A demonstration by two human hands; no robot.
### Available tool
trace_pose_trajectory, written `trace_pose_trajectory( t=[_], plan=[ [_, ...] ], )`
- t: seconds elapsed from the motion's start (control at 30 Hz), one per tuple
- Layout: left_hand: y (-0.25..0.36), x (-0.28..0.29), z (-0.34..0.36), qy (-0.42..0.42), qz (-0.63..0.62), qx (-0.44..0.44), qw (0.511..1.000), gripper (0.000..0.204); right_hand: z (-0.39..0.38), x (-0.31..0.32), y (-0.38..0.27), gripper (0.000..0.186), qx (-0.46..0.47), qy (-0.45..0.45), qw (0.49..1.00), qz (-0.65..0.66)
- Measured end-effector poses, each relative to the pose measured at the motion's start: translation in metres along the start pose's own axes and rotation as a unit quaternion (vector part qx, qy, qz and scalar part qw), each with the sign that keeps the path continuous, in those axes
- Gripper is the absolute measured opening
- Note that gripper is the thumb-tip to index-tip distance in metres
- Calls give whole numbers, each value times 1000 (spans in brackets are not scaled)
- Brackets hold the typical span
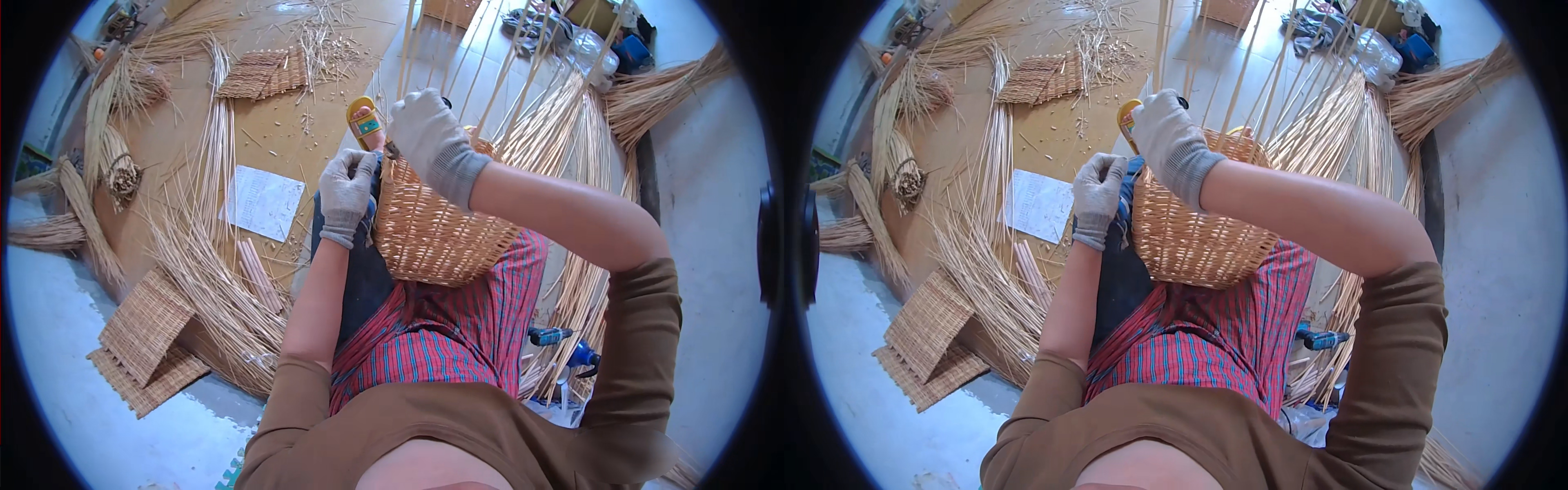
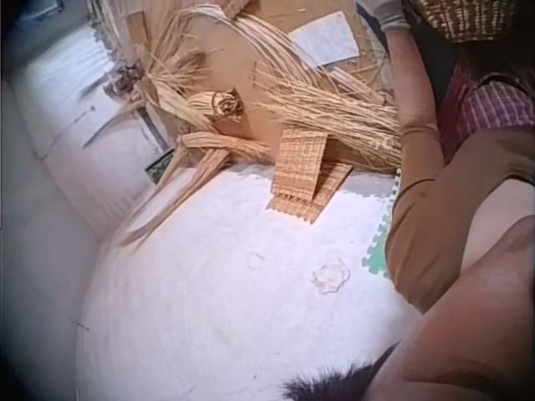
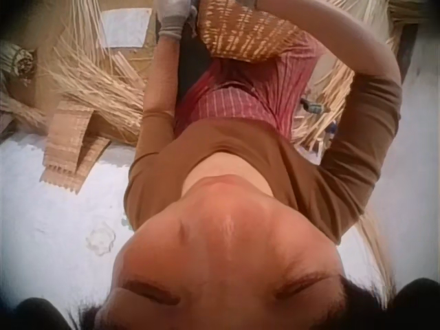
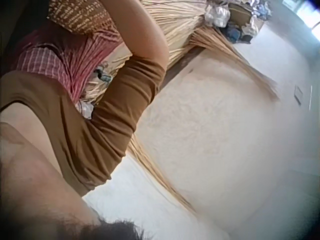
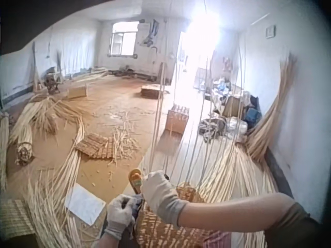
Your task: Weaving a wicker basket using straw strands, measuring with a tape, and trimming excess material with shears.
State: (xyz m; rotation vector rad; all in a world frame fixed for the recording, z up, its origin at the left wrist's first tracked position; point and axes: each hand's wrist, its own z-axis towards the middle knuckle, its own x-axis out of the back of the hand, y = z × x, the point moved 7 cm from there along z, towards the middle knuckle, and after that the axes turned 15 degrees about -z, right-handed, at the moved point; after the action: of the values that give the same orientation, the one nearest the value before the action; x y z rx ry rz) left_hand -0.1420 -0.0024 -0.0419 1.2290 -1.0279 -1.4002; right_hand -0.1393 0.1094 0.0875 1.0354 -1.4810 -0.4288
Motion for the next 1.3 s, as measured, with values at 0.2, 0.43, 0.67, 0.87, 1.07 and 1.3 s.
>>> trace_pose_trajectory(
  t=[0.2, 0.43, 0.67, 0.87, 1.07, 1.3],
  plan=[
    [-11, 27, -2, 55, -92, -32, 994, 16, -25, 3, 9, 10, 0, 116, 993, 24],
    [53, -12, -70, -36, 33, -158, 986, 13, -116, -24, 80, 52, -29, -106, 956, 273],
    [70, -48, -78, -82, 145, -245, 955, 22, -164, -56, 82, 58, -102, -43, 940, 322],
    [81, -101, -92, -210, 284, -310, 883, 20, -182, -83, 93, 56, -113, -112, 944, 289],
    [52, -122, -82, -238, 351, -289, 858, 13, -194, -82, 93, 52, -124, -47, 957, 259],
    [64, -111, -86, -179, 328, -288, 882, 34, -186, -94, 85, 55, -138, -29, 939, 315]
  ],
)
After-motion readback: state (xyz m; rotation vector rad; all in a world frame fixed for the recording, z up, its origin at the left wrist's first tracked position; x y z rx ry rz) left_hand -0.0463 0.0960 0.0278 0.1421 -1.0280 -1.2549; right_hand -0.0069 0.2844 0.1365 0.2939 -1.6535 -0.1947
